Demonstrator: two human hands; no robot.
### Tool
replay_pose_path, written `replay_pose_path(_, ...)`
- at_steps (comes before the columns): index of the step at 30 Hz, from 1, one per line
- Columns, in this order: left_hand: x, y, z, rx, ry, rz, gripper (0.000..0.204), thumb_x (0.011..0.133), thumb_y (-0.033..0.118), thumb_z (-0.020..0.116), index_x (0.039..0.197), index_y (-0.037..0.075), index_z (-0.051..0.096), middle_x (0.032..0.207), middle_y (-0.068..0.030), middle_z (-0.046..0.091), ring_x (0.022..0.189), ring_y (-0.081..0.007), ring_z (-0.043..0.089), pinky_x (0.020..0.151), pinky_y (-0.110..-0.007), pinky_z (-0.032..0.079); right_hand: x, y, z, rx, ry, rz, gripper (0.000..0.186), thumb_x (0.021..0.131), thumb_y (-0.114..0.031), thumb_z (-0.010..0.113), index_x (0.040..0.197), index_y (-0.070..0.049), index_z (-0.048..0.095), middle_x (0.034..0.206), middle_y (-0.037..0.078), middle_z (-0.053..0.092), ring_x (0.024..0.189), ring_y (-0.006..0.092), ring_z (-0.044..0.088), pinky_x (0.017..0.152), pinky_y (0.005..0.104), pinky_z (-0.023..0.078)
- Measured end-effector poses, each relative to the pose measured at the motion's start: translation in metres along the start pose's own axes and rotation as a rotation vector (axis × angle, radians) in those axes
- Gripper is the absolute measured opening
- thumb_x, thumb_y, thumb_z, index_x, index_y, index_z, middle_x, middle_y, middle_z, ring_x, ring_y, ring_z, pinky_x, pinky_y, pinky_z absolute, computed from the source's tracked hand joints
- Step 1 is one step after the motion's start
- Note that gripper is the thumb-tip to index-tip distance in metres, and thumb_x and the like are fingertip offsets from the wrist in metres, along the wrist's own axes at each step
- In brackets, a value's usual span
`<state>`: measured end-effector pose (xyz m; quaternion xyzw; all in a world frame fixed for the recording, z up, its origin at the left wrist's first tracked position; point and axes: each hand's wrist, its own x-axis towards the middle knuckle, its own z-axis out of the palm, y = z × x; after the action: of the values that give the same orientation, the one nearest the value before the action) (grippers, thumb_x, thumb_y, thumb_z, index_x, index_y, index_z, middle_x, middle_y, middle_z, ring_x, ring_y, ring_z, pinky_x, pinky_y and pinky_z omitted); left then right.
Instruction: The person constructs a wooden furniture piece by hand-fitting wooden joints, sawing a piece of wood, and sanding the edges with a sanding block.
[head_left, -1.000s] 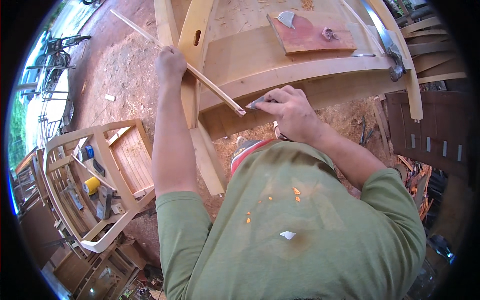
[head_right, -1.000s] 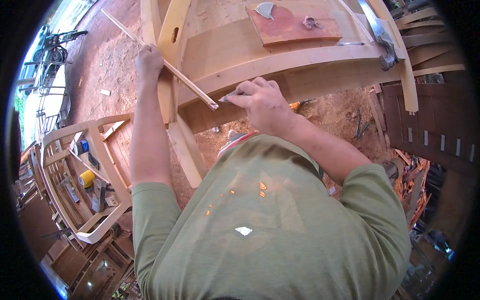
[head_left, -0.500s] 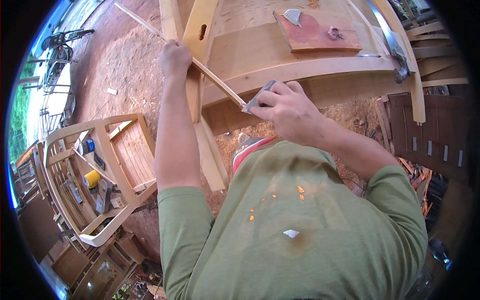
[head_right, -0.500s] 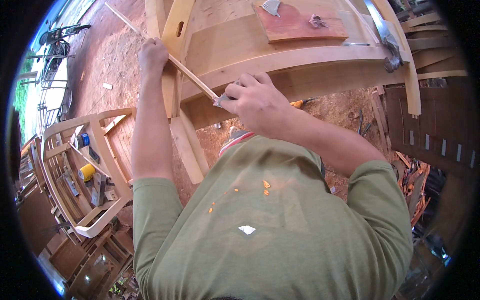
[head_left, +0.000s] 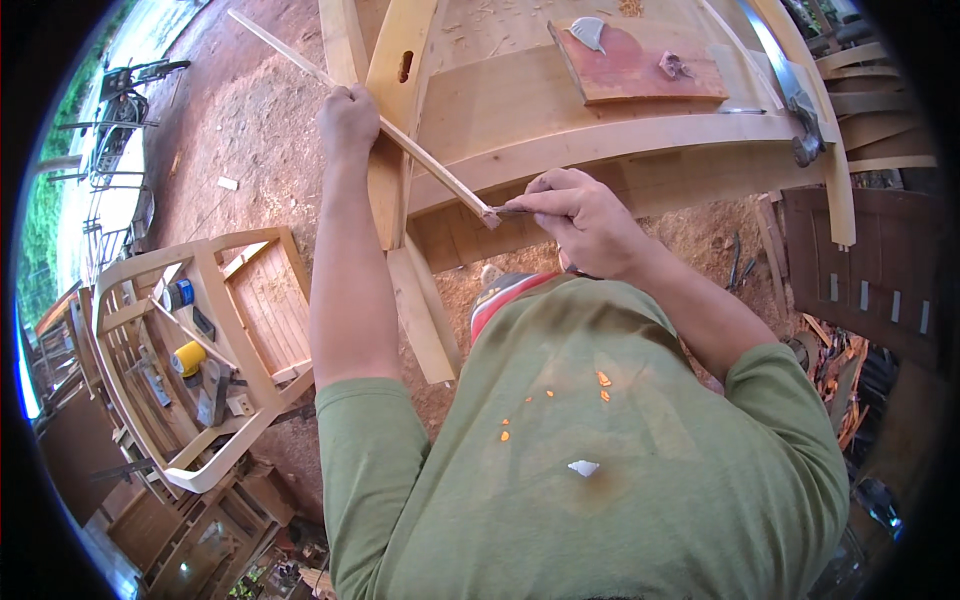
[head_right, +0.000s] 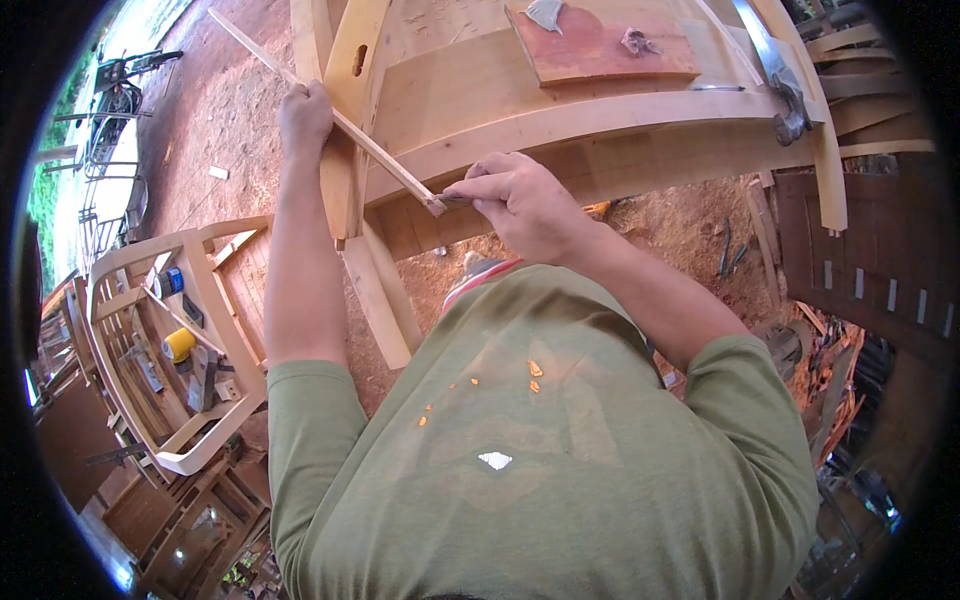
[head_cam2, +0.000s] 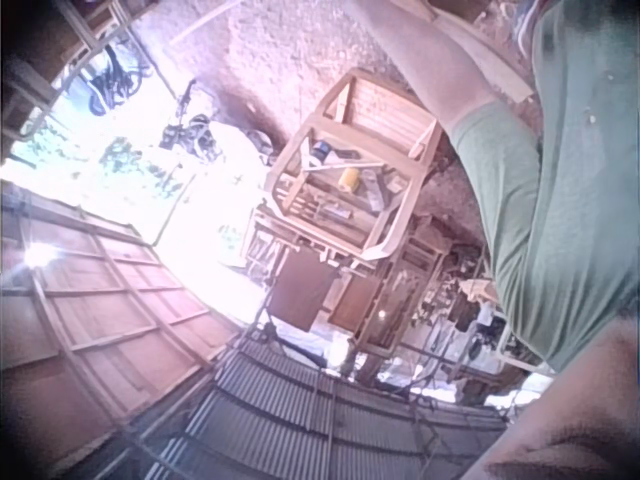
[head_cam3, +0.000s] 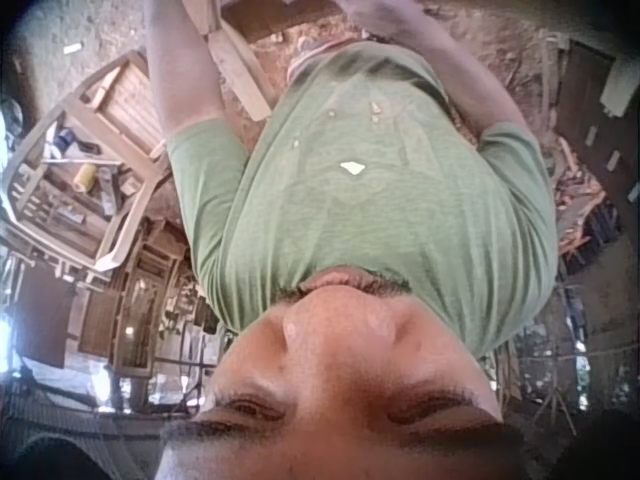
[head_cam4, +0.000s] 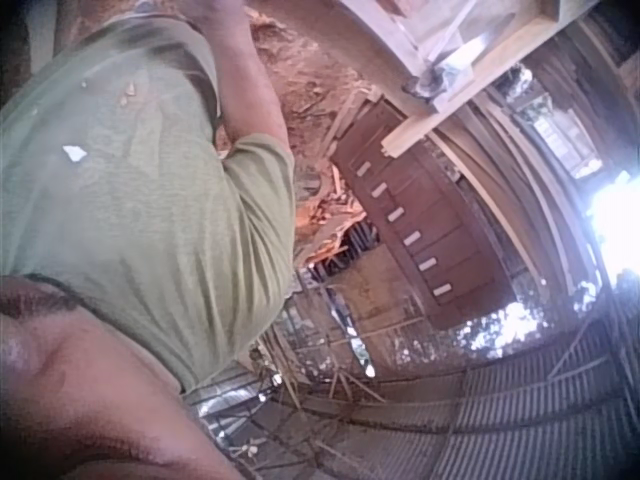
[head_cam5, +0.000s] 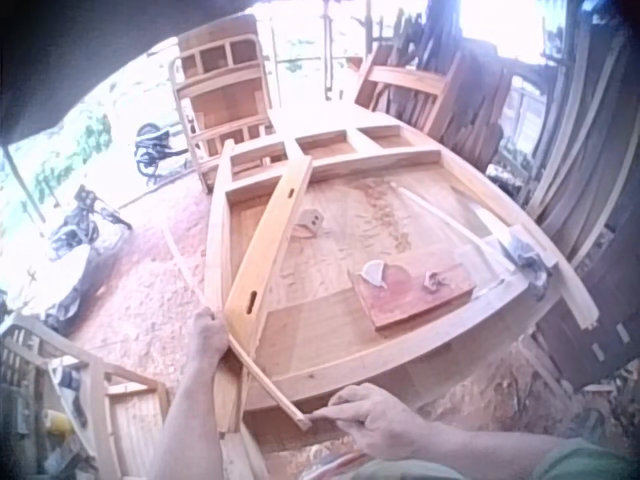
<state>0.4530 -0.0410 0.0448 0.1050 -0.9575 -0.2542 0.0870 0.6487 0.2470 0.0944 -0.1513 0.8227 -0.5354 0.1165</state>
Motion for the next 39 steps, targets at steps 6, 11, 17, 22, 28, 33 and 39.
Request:
replay_pose_path(6,0.000,-0.002,0.002,0.045,-0.004,0.010,0.044,0.100,0.030,0.044,0.098,-0.004,0.071,0.100,-0.0333,0.069,0.100,-0.0512,0.066,0.093,-0.054,0.051,-0.005,0.015,0.020,-0.040,0.085,-0.170,0.033,0.088,0.005,0.064,0.117,-0.008,0.075,0.101,0.012,0.067,0.095,0.0303,0.063,0.085,0.0400,0.052)
replay_pose_path(11,0.002,-0.003,0.005,0.048,-0.005,-0.003,0.044,0.101,0.030,0.043,0.102,-0.004,0.071,0.103,-0.0326,0.069,0.102,-0.0510,0.066,0.093,-0.054,0.051,-0.013,0.033,0.027,-0.226,0.135,-0.252,0.039,0.084,0.003,0.065,0.119,-0.009,0.075,0.104,0.012,0.067,0.097,0.0308,0.062,0.087,0.0415,0.052)
replay_pose_path(17,0.000,-0.003,0.006,0.052,0.013,-0.011,0.044,0.101,0.029,0.043,0.101,-0.005,0.070,0.103,-0.0331,0.069,0.102,-0.0514,0.066,0.094,-0.054,0.051,-0.024,0.028,0.016,-0.519,0.052,-0.200,0.037,0.084,0.002,0.063,0.116,-0.011,0.077,0.104,0.009,0.068,0.094,0.0302,0.061,0.086,0.0413,0.050)
replay_pose_path(22,-0.003,-0.002,0.004,-0.006,0.023,0.012,0.046,0.101,0.030,0.044,0.096,-0.007,0.070,0.099,-0.0345,0.069,0.099,-0.0527,0.066,0.092,-0.056,0.051,-0.011,0.013,0.005,-0.361,0.150,-0.169,0.036,0.084,0.001,0.060,0.113,-0.013,0.078,0.106,0.007,0.070,0.101,0.0302,0.061,0.091,0.0439,0.048)
replay_pose_path(28,-0.003,-0.001,0.000,0.019,-0.002,0.016,0.046,0.103,0.030,0.042,0.099,-0.007,0.069,0.100,-0.0348,0.068,0.100,-0.0531,0.065,0.093,-0.056,0.050,0.016,-0.003,-0.003,-0.457,0.005,-0.231,0.038,0.083,0.000,0.059,0.111,-0.016,0.079,0.109,0.002,0.071,0.109,0.0271,0.060,0.098,0.0442,0.044)
replay_pose_path(33,-0.003,0.000,-0.001,0.041,-0.006,0.022,0.046,0.104,0.030,0.042,0.098,-0.006,0.069,0.100,-0.0344,0.069,0.100,-0.0527,0.065,0.093,-0.057,0.049,0.012,-0.007,-0.004,-0.539,-0.088,-0.242,0.039,0.084,0.000,0.058,0.111,-0.018,0.079,0.110,-0.001,0.071,0.109,0.0235,0.059,0.098,0.0441,0.044)
replay_pose_path(39,-0.002,-0.001,0.001,0.023,0.010,0.023,0.046,0.103,0.030,0.042,0.097,-0.006,0.070,0.099,-0.0357,0.068,0.099,-0.0528,0.065,0.092,-0.057,0.049,-0.005,-0.001,-0.006,-0.547,-0.074,-0.268,0.039,0.084,0.001,0.060,0.115,-0.016,0.078,0.110,-0.001,0.069,0.108,0.0218,0.059,0.097,0.0399,0.043)
